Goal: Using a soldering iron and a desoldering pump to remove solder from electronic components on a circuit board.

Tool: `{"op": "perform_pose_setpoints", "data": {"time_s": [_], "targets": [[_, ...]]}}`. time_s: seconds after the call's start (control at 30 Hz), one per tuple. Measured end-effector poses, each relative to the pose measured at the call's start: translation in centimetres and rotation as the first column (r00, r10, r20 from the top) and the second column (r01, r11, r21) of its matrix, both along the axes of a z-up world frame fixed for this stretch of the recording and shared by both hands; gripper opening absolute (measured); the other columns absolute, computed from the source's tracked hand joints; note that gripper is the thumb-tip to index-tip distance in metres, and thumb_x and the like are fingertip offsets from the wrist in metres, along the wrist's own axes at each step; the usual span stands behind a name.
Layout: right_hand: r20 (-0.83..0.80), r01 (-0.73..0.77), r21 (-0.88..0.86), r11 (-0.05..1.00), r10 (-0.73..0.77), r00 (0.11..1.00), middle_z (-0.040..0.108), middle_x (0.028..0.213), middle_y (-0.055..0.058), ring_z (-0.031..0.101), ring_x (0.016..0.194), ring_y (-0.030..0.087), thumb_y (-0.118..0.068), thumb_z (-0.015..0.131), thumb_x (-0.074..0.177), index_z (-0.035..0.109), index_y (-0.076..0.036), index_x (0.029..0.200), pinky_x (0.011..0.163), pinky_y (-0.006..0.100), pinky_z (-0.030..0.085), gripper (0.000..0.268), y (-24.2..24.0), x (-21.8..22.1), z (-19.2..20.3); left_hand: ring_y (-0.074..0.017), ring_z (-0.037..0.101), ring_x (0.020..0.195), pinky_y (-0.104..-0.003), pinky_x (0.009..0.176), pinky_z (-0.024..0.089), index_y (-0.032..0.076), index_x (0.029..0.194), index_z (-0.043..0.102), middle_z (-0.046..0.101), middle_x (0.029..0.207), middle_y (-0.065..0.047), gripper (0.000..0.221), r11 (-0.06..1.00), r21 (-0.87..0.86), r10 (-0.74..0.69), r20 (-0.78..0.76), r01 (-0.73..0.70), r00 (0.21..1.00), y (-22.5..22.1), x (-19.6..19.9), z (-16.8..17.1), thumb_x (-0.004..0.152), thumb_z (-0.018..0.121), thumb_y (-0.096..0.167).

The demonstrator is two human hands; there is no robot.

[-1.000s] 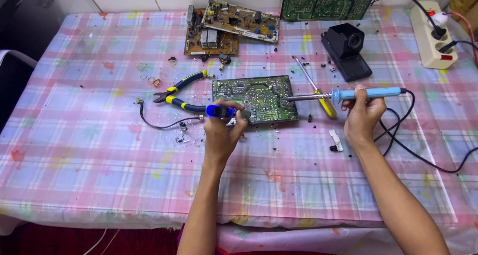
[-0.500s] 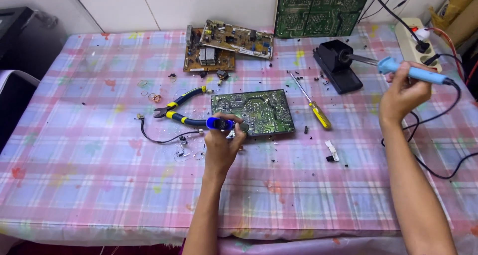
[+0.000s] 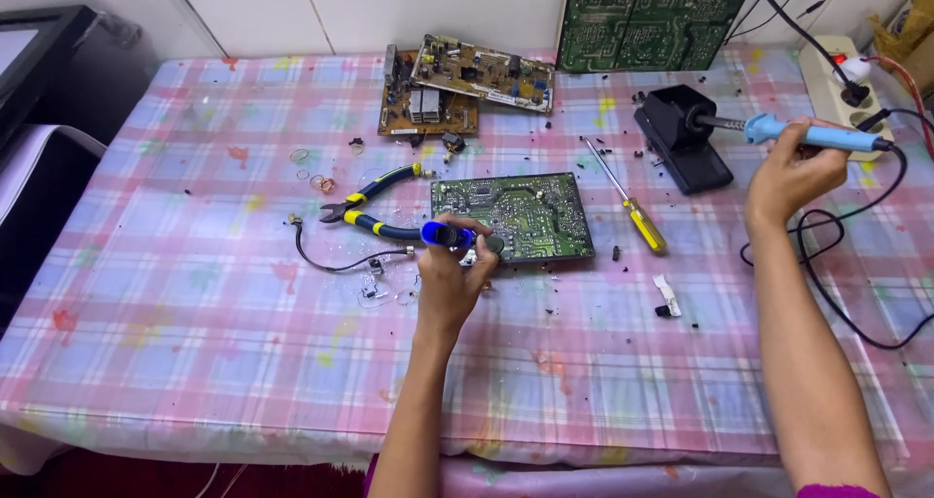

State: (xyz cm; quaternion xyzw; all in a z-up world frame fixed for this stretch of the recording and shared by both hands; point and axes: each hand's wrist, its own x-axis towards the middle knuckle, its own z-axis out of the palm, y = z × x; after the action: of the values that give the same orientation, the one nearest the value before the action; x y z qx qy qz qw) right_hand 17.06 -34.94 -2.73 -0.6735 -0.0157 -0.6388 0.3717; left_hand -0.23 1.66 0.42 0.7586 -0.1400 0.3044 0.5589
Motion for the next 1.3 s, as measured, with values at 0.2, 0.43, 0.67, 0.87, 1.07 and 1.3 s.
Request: {"op": "perform_pose_setpoints", "data": {"time_s": [0.2, 0.43, 0.67, 0.87, 1.07, 1.3], "targets": [[-0.065, -0.156, 0.347, 0.925, 0.189, 0.98, 0.062, 0.066, 0.011, 0.061, 0.051, 0.015, -0.009, 0.058, 0.098, 0.053, -0.001, 0.091, 0.045, 0.026, 0.049, 0.012, 0.0, -3.0, -1.1, -0.0192, 0.062, 0.078, -0.027, 0.072, 0.056, 0.006, 0.098, 0.039, 0.057, 0.087, -0.009, 0.023, 1.0, 0.012, -0.017, 0.011, 0.017, 1.0, -0.2, -0.1, 0.1, 0.082, 0.055, 0.0], [-0.058, -0.299, 0.503, 0.811, 0.377, 0.924, 0.06, 0.081, 0.009, 0.058, 0.06, 0.012, -0.006, 0.057, 0.096, 0.053, -0.003, 0.092, 0.052, 0.023, 0.052, 0.006, 0.8, -4.9, -1.8, -0.0198, 0.062, 0.076, -0.028, 0.071, 0.056, 0.006, 0.099, 0.038, 0.058, 0.087, -0.008, 0.023, 1.0, 0.018, -0.01, 0.018, 0.009, 1.0, -0.2, -0.1, 0.1, 0.083, 0.054, 0.001], [-0.221, -0.277, 0.727, 0.628, 0.596, 0.772, 0.046, 0.084, -0.002, 0.047, 0.061, 0.005, 0.0, 0.062, 0.084, 0.047, -0.011, 0.102, 0.048, 0.017, 0.039, 0.026, 5.3, -9.8, -2.3, -0.0273, 0.064, 0.075, -0.034, 0.065, 0.057, 0.005, 0.099, 0.04, 0.061, 0.083, -0.011, 0.023, 0.998, 0.02, 0.06, 0.054, -0.061, 0.997, -0.7, 0.3, -0.1, 0.081, 0.055, 0.001], [-0.804, -0.438, -0.319, 0.841, 0.005, 0.595, 0.059, 0.089, 0.007, 0.062, 0.077, 0.025, -0.019, 0.071, 0.075, 0.065, -0.012, 0.1, 0.07, 0.036, 0.049, 0.027, 6.1, -8.5, -0.9, -0.0336, 0.064, 0.072, -0.041, 0.059, 0.057, 0.004, 0.099, 0.041, 0.064, 0.078, -0.013, 0.024, 0.99, 0.035, 0.134, 0.113, -0.139, 0.984, -1.0, 0.1, -0.3, 0.081, 0.056, 0.0], [-0.876, -0.416, -0.375, 0.829, -0.169, 0.452, 0.064, 0.075, 0.015, 0.065, 0.075, 0.036, -0.031, 0.069, 0.074, 0.064, -0.005, 0.092, 0.065, 0.045, 0.052, 0.032, 7.1, -7.6, -2.7, -0.0317, 0.065, 0.07, -0.038, 0.056, 0.057, 0.003, 0.099, 0.041, 0.065, 0.078, -0.012, 0.025, 0.985, 0.041, 0.157, 0.149, -0.165, 0.976, -0.8, 0.0, -0.1, 0.08, 0.056, -0.001], [-0.711, -0.357, -0.298, 0.885, 0.044, 0.702, 0.053, 0.091, 0.013, 0.059, 0.088, 0.035, -0.01, 0.068, 0.074, 0.062, -0.006, 0.099, 0.079, 0.039, 0.048, 0.026, 7.7, -10.2, -0.5, -0.0251, 0.067, 0.071, -0.033, 0.056, 0.057, 0.005, 0.099, 0.043, 0.066, 0.079, -0.007, 0.026, 0.984, -0.011, 0.177, 0.143, -0.177, 0.974, -1.2, -0.1, 0.1, 0.078, 0.058, 0.0]]}}
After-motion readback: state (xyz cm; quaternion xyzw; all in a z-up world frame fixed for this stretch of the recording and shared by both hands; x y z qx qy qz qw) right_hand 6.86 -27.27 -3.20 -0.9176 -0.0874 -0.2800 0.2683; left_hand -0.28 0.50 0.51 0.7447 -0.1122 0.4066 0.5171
